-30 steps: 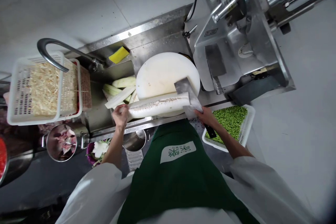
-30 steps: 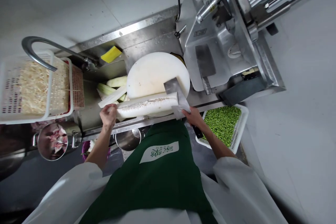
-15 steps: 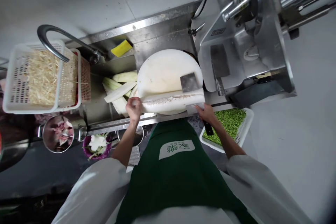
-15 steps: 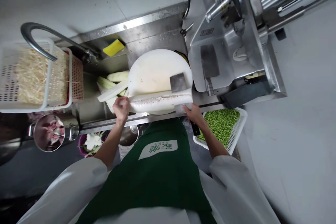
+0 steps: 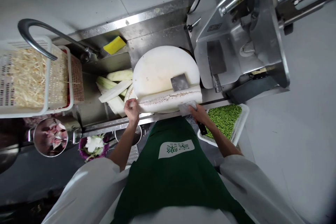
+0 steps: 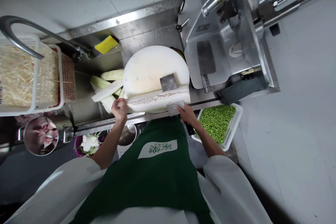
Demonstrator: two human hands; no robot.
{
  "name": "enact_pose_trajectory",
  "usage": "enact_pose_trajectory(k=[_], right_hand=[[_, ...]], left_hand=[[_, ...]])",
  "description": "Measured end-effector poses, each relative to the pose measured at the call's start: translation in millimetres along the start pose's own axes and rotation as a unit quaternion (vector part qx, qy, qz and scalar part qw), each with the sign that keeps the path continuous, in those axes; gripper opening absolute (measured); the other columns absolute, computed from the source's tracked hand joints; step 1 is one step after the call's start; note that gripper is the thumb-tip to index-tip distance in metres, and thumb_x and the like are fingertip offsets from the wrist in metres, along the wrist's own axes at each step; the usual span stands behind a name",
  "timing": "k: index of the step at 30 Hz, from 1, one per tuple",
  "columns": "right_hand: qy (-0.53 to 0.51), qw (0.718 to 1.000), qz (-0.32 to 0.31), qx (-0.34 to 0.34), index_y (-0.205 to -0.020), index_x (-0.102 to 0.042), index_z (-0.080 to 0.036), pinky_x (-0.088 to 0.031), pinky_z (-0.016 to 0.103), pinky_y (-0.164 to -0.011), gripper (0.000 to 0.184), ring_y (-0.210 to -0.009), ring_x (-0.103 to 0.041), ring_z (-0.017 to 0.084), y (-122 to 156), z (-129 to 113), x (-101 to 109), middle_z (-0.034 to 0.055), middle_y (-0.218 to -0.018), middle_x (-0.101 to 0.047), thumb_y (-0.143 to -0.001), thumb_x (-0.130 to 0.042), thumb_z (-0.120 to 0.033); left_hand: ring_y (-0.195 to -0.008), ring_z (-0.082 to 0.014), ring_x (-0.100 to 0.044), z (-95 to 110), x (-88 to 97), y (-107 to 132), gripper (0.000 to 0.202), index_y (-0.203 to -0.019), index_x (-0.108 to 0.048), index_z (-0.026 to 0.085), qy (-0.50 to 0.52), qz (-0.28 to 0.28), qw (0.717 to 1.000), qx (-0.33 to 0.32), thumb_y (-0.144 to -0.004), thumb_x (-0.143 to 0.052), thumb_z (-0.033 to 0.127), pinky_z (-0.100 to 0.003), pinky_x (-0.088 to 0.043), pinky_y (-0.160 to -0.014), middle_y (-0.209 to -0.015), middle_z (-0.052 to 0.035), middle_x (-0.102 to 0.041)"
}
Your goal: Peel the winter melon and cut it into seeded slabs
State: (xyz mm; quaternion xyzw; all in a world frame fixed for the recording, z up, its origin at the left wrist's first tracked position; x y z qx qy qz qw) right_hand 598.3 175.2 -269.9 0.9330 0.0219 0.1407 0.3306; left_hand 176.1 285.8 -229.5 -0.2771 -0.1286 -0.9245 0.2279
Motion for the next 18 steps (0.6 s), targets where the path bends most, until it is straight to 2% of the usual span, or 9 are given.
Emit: enact_pose_trajectory(k=[4,7,10,12,13,15,18], right_hand=[[0.006,1.0,0.02,-0.013,-0.069,-0.045,-0.029,-0.037,0.029,-0.037,0.051,-0.033,-0.049,0.017,4.1,6.1,20.7,-0.0012,-0.041,-0.05,-0.095,-0.062,-0.069],[0.004,0.998,0.049,-0.032,-0.073,-0.048,-0.028,-0.04,0.03,-0.038,0.046,-0.034,-0.052,0.019,4.7,5.3,16.9,-0.001,-0.042,-0.051,-0.097,-0.058,-0.065],[0.001,0.998,0.056,-0.034,-0.078,-0.048,-0.028,-0.042,0.031,-0.039,0.042,-0.035,-0.052,0.019,3.0,1.2,5.1,-0.002,-0.043,-0.051,-0.098,-0.056,-0.063],[0.013,0.998,0.052,-0.025,-0.077,-0.047,-0.028,-0.043,0.03,-0.041,0.04,-0.036,-0.053,0.019,5.0,1.3,7.2,-0.0024,-0.043,-0.052,-0.098,-0.055,-0.061],[0.026,0.998,0.048,-0.021,-0.076,-0.047,-0.028,-0.043,0.029,-0.041,0.039,-0.036,-0.053,0.018,7.7,3.1,11.4,-0.0024,-0.042,-0.052,-0.098,-0.055,-0.059],[0.061,0.998,0.023,-0.02,-0.075,-0.047,-0.027,-0.042,0.028,-0.043,0.039,-0.036,-0.053,0.018,15.4,9.5,19.0,-0.0021,-0.041,-0.052,-0.098,-0.055,-0.057],[0.097,0.994,0.006,-0.04,-0.074,-0.047,-0.027,-0.041,0.028,-0.045,0.04,-0.037,-0.053,0.018,23.3,17.6,22.1,-0.0019,-0.039,-0.051,-0.097,-0.056,-0.058]], left_hand=[[-0.061,-0.0129,-0.049,18.7,-31.4,9.0,0.022,-0.097,-0.069,0.015,0.034,-0.019,0.999,0.002,-0.088,-0.06,0.033,-0.025,-0.039,-0.057,-0.076,-0.0008,-0.061],[-0.071,-0.0165,-0.058,32.5,-40.6,11.8,0.02,-0.097,-0.071,0.014,0.033,-0.049,0.998,-0.037,-0.093,-0.06,0.031,-0.028,-0.047,-0.065,-0.082,-0.004,-0.066],[-0.101,-0.0239,-0.066,48.2,-33.1,12.3,0.021,-0.099,-0.077,0.017,-0.03,-0.121,0.98,-0.152,-0.096,-0.068,0.036,-0.037,-0.054,-0.093,-0.105,-0.0097,-0.07],[-0.118,-0.0285,-0.061,57.7,-28.4,16.0,0.022,-0.104,-0.082,0.021,-0.107,-0.182,0.944,-0.253,-0.093,-0.077,0.04,-0.045,-0.049,-0.11,-0.118,-0.0101,-0.068],[-0.12,-0.0294,-0.059,59.6,-26.3,17.0,0.021,-0.105,-0.083,0.023,-0.14,-0.203,0.925,-0.288,-0.091,-0.08,0.04,-0.048,-0.048,-0.111,-0.119,-0.0097,-0.067],[-0.111,-0.0284,-0.059,60.5,-23.1,15.5,0.018,-0.105,-0.085,0.025,-0.166,-0.226,0.904,-0.324,-0.093,-0.078,0.037,-0.049,-0.052,-0.105,-0.112,-0.0088,-0.068],[-0.1,-0.0251,-0.059,61.0,-25.4,13.2,0.013,-0.102,-0.085,0.025,-0.153,-0.237,0.898,-0.337,-0.095,-0.076,0.031,-0.045,-0.056,-0.094,-0.104,-0.0073,-0.068]])
Point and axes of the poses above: each hand's wrist, its own y-axis away from the middle knuckle, its own x-axis out of the back of the hand, z = x × y, the point moved 10 cm from there along -y, towards the middle knuckle
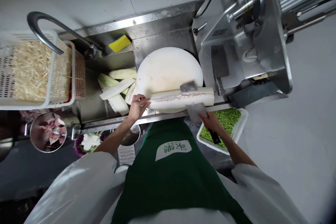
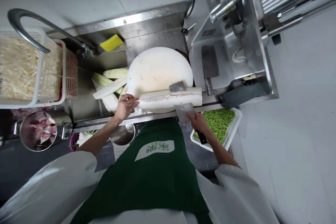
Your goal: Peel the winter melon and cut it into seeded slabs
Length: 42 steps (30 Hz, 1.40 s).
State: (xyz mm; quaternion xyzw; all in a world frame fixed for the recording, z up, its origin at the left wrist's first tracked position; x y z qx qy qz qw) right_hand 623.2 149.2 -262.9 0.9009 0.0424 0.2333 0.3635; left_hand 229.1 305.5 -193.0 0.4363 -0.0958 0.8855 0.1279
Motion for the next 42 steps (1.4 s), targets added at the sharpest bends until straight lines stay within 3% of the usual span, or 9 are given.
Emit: enact_pose_trajectory(k=[6,11,17,23,28,34,39,42], right_hand=[[-0.012,1.0,-0.013,0.004,-0.078,-0.05,-0.026,-0.041,0.028,-0.047,0.037,-0.04,-0.055,0.019,-7.1,-24.2,-33.2,-0.003,-0.044,-0.053,-0.101,-0.054,-0.054],[0.044,0.998,-0.034,0.001,-0.076,-0.055,-0.025,-0.045,0.029,-0.053,0.039,-0.045,-0.059,0.02,3.2,-20.8,-35.0,-0.0003,-0.046,-0.055,-0.101,-0.056,-0.054],[0.035,0.999,-0.035,0.02,-0.078,-0.055,-0.024,-0.043,0.028,-0.052,0.035,-0.045,-0.059,0.02,-8.4,-49.0,-62.4,-0.0007,-0.045,-0.054,-0.103,-0.055,-0.048],[0.024,0.997,-0.068,-0.01,-0.075,-0.051,-0.026,-0.043,0.029,-0.048,0.037,-0.04,-0.056,0.02,0.5,-38.2,-78.6,-0.002,-0.042,-0.051,-0.102,-0.056,-0.051],[0.025,0.998,-0.054,0.008,-0.08,-0.054,-0.025,-0.044,0.029,-0.05,0.035,-0.042,-0.058,0.02,-9.6,-64.1,-106.5,-0.0018,-0.044,-0.053,-0.104,-0.054,-0.051],[0.046,0.997,-0.058,0.019,-0.081,-0.056,-0.024,-0.045,0.029,-0.054,0.034,-0.047,-0.059,0.02,-0.8,-61.4,-121.7,-0.0029,-0.044,-0.051,-0.102,-0.056,-0.052],[0.014,0.998,-0.061,0.017,-0.08,-0.057,-0.024,-0.045,0.029,-0.051,0.04,-0.044,-0.058,0.02,-10.7,-84.9,-153.6,-0.0016,-0.045,-0.054,-0.105,-0.05,-0.055],[0.0,0.998,-0.063,0.009,-0.083,-0.057,-0.024,-0.044,0.029,-0.049,0.038,-0.042,-0.056,0.019,-5.1,-81.7,-162.4,-0.0028,-0.044,-0.053,-0.104,-0.053,-0.056]], left_hand=[[-0.1,-0.0239,-0.062,-3.2,-2.4,-0.9,0.011,-0.1,-0.085,0.024,0.015,-0.017,1.0,0.018,-0.092,-0.077,0.025,-0.041,-0.057,-0.093,-0.104,-0.0073,-0.069],[-0.091,-0.024,-0.064,-0.7,5.6,-7.0,0.01,-0.091,-0.085,0.022,0.007,-0.032,0.999,0.001,-0.092,-0.076,0.025,-0.041,-0.057,-0.087,-0.097,-0.0078,-0.07],[-0.083,-0.0221,-0.064,-2.6,2.3,-11.4,0.012,-0.087,-0.083,0.02,0.007,-0.057,0.998,0.006,-0.093,-0.074,0.025,-0.038,-0.057,-0.081,-0.094,-0.0082,-0.072],[-0.091,-0.0258,-0.065,5.7,6.3,-10.2,0.013,-0.086,-0.082,0.02,-0.034,-0.078,0.996,-0.023,-0.094,-0.072,0.02,-0.041,-0.056,-0.088,-0.092,-0.0088,-0.075],[-0.091,-0.026,-0.065,3.2,0.6,-11.6,0.017,-0.081,-0.08,0.02,-0.041,-0.11,0.993,-0.027,-0.094,-0.07,0.015,-0.042,-0.054,-0.089,-0.09,-0.0085,-0.076],[-0.09,-0.0254,-0.063,1.7,-4.2,-3.5,0.016,-0.082,-0.079,0.02,-0.022,-0.124,0.991,-0.044,-0.096,-0.072,0.017,-0.042,-0.053,-0.089,-0.088,-0.0075,-0.076],[-0.092,-0.0262,-0.062,-0.9,-5.5,1.7,0.018,-0.085,-0.079,0.02,-0.007,-0.112,0.992,-0.051,-0.099,-0.069,0.021,-0.044,-0.052,-0.09,-0.09,-0.0079,-0.076],[-0.095,-0.027,-0.061,0.1,-7.4,3.0,0.019,-0.088,-0.079,0.021,-0.001,-0.117,0.991,-0.059,-0.101,-0.066,0.026,-0.046,-0.051,-0.092,-0.092,-0.0083,-0.076]])
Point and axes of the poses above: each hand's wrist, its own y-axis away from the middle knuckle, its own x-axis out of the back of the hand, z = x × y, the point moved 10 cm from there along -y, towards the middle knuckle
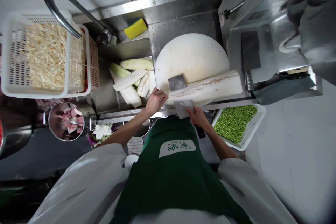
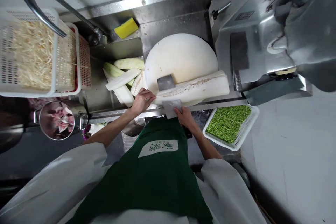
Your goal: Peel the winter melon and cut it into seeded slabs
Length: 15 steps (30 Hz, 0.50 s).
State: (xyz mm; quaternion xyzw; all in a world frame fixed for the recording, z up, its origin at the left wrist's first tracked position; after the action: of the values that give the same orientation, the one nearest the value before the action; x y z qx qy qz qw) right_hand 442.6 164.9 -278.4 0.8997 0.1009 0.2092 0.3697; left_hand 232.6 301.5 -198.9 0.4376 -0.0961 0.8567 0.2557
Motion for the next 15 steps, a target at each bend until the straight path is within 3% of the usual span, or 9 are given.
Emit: enact_pose_trajectory(k=[4,10,15], right_hand=[[-0.003,1.0,0.022,-0.021,-0.084,-0.057,-0.024,-0.045,0.029,-0.05,0.039,-0.043,-0.058,0.02,8.1,6.2,-10.9,-0.0022,-0.043,-0.053,-0.102,-0.057,-0.058],[-0.068,0.995,0.072,-0.008,-0.09,-0.063,-0.021,-0.047,0.031,-0.048,0.041,-0.042,-0.058,0.021,-23.0,-51.8,-61.2,0.0009,-0.047,-0.057,-0.105,-0.051,-0.058],[-0.094,0.992,0.087,-0.016,-0.091,-0.063,-0.022,-0.045,0.031,-0.047,0.042,-0.04,-0.055,0.019,-25.5,-59.7,-72.4,-0.0005,-0.046,-0.055,-0.105,-0.05,-0.059]], left_hand=[[-0.092,-0.026,-0.062,3.2,-10.0,1.0,0.023,-0.087,-0.077,0.021,0.003,-0.049,0.999,-0.017,-0.103,-0.061,0.024,-0.046,-0.048,-0.095,-0.091,-0.0079,-0.075],[-0.099,-0.0288,-0.06,-5.0,5.3,-5.2,0.027,-0.086,-0.076,0.021,-0.003,-0.054,0.998,-0.03,-0.104,-0.056,0.025,-0.045,-0.048,-0.096,-0.097,-0.0094,-0.075],[-0.091,-0.028,-0.059,1.1,5.7,-18.8,0.03,-0.078,-0.072,0.021,-0.035,-0.095,0.992,-0.075,-0.102,-0.054,0.021,-0.046,-0.047,-0.097,-0.091,-0.0091,-0.072]])
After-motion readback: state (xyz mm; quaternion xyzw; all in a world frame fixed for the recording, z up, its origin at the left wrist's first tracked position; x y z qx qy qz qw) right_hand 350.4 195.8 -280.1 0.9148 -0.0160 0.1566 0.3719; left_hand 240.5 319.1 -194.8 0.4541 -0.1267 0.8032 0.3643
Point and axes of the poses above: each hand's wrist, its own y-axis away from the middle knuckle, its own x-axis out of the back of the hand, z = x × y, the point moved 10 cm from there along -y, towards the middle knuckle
